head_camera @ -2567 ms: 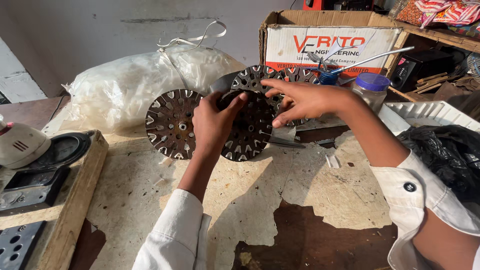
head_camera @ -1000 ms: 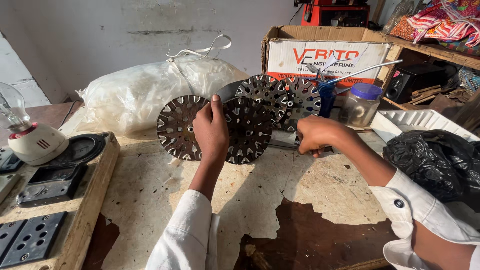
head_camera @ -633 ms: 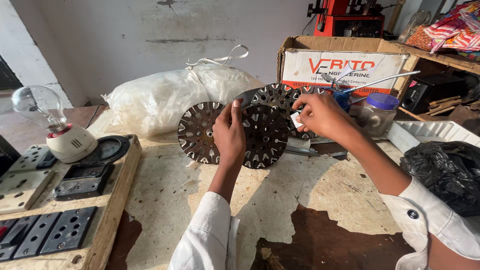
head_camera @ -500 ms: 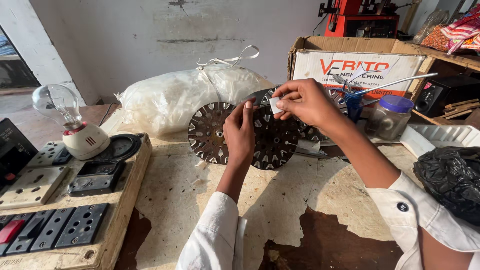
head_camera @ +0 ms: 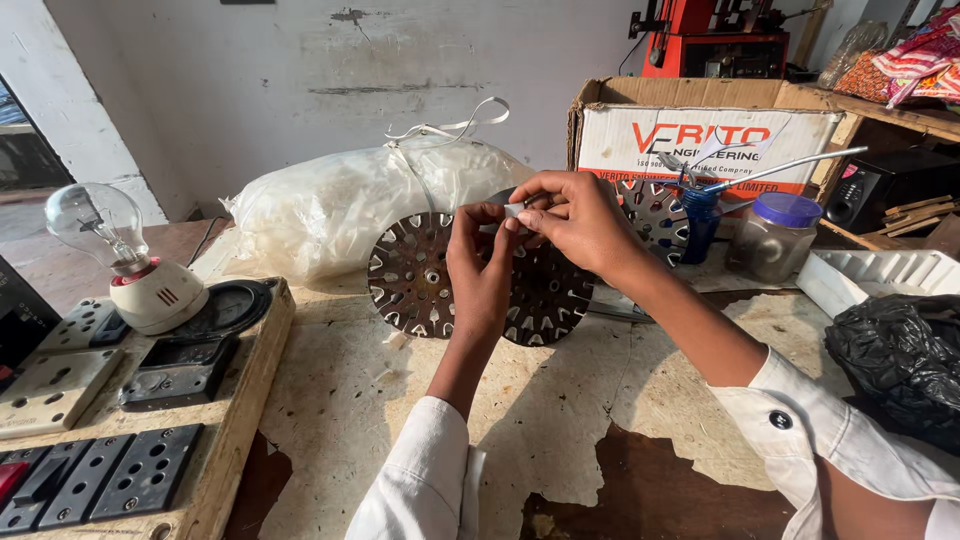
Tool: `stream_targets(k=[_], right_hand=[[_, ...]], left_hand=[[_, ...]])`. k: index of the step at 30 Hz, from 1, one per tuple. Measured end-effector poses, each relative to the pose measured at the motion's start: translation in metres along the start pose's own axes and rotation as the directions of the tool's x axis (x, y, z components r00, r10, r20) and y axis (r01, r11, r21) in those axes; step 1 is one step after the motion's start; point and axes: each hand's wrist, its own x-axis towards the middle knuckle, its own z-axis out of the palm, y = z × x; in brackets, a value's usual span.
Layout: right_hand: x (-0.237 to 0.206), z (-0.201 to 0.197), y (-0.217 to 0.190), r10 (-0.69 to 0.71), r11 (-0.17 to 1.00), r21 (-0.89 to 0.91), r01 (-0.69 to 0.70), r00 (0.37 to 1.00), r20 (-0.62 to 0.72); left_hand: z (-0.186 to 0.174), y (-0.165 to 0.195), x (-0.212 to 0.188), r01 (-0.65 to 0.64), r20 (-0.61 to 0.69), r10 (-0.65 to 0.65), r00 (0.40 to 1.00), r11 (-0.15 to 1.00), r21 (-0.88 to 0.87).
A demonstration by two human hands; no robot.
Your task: The person sits at a workbench and fits small white plastic inserts into the holes of circular metal grinding discs, pressing each insert in by hand and working through several discs one at a time.
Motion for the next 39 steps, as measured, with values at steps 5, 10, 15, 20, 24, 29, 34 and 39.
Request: stream_targets(k=[5, 10, 15, 20, 24, 29, 34, 39], right_hand=[[-0.006, -0.006, -0.005, -0.140, 0.941, -0.284, 0.184, 0.976, 0.169], [-0.009, 0.002, -0.005, -0.400, 0.779, -0.445, 0.442, 0.897, 0.190], [-0.006, -0.003, -0.001, -0.405, 0.746, -0.499, 0.442, 0.895, 0.188], [-0.004, -0.013, 0.004, -0.469, 0.616, -0.603, 0.507, 0.851, 0.237], [-0.002, -0.012, 0.008, -0.489, 0.662, -0.557, 0.502, 0.852, 0.187], [0.004, -0.011, 0.011, -0.206, 0.936, -0.285, 0.205, 0.978, 0.026], [0.001, -0.003, 0.016, -0.150, 0.963, -0.225, 0.152, 0.988, 0.025], [0.002, 0.005, 0.014, -0.201, 0.950, -0.230, 0.210, 0.978, 0.060]], left_hand=[[-0.005, -0.002, 0.005, 0.055, -0.040, -0.061, 0.997, 0.989, -0.136], [-0.009, -0.009, 0.007, 0.064, -0.012, -0.068, 0.998, 0.975, -0.214], [-0.007, -0.015, 0.013, 0.048, 0.008, -0.048, 0.999, 0.986, -0.159], [-0.005, -0.020, 0.013, 0.060, 0.021, -0.057, 0.998, 0.988, -0.143], [-0.002, -0.021, 0.012, 0.027, 0.018, -0.026, 1.000, 0.995, -0.099], [-0.001, -0.020, 0.011, 0.097, 0.020, -0.095, 0.995, 0.980, -0.171], [-0.005, -0.021, 0.006, 0.078, 0.017, -0.076, 0.997, 0.979, -0.189], [-0.009, -0.020, 0.009, 0.032, -0.004, -0.033, 0.999, 0.989, -0.146]])
